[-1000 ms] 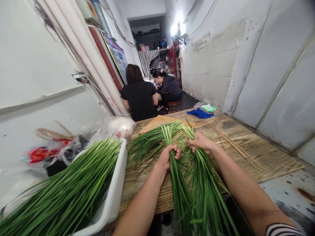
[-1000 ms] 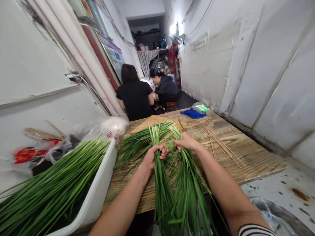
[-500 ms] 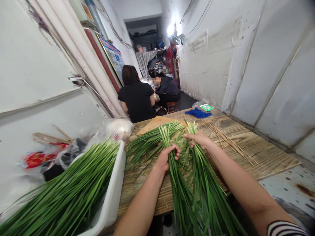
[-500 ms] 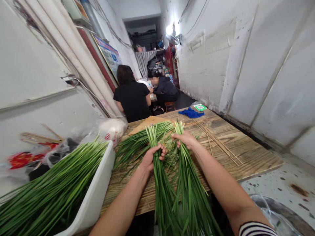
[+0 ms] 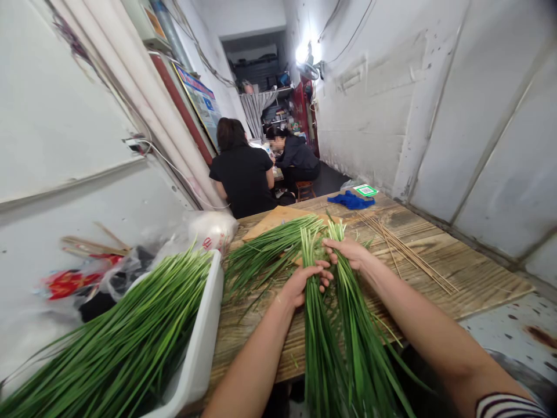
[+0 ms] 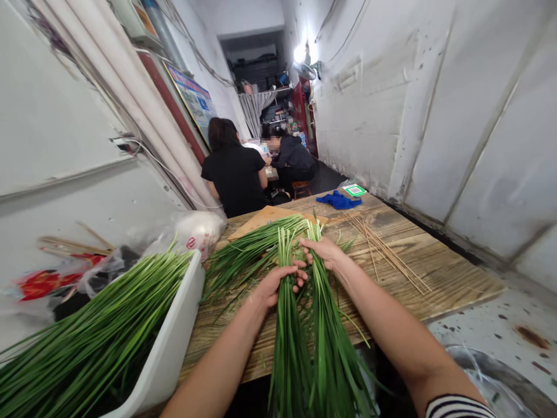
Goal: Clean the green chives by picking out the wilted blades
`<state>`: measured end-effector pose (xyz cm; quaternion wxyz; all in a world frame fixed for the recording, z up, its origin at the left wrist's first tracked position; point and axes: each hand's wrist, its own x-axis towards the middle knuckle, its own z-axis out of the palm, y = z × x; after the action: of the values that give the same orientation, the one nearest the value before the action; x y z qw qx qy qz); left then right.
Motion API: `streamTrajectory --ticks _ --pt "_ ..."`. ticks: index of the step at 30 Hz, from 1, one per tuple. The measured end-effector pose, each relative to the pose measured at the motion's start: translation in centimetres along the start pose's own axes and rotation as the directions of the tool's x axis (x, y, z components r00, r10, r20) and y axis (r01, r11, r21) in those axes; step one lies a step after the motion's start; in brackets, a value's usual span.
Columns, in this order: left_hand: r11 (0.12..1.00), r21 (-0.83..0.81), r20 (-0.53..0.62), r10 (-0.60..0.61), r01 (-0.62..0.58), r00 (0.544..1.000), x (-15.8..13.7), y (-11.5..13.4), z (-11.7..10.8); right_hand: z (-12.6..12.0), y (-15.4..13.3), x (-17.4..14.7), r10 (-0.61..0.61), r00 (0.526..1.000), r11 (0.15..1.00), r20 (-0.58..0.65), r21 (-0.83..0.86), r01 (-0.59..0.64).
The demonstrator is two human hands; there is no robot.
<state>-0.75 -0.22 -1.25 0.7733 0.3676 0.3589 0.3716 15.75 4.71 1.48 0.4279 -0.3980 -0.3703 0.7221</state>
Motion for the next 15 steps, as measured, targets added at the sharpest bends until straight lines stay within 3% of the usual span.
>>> streamTrajectory --ticks 7,11,15 --pt "0.999 0.026 0.11 -0.042 0.039 0.993 0.2 -1.0 0.3 0.1 1.0 0.3 -0.05 0.998 0.995 -0.026 -0.084 0.047" --pt "0.991 -0.131 -0.069 0.016 -0.025 0.998 0.7 -0.8 0.1 -0.4 0.6 0.4 -0.079 0.996 0.992 -0.03 -0.098 0.076" --pt "0.984 -0.167 -0.251 0.02 -0.064 0.968 1.0 0.0 -0.3 -0.7 -0.1 0.3 -0.075 0.997 0.997 0.013 -0.009 0.075"
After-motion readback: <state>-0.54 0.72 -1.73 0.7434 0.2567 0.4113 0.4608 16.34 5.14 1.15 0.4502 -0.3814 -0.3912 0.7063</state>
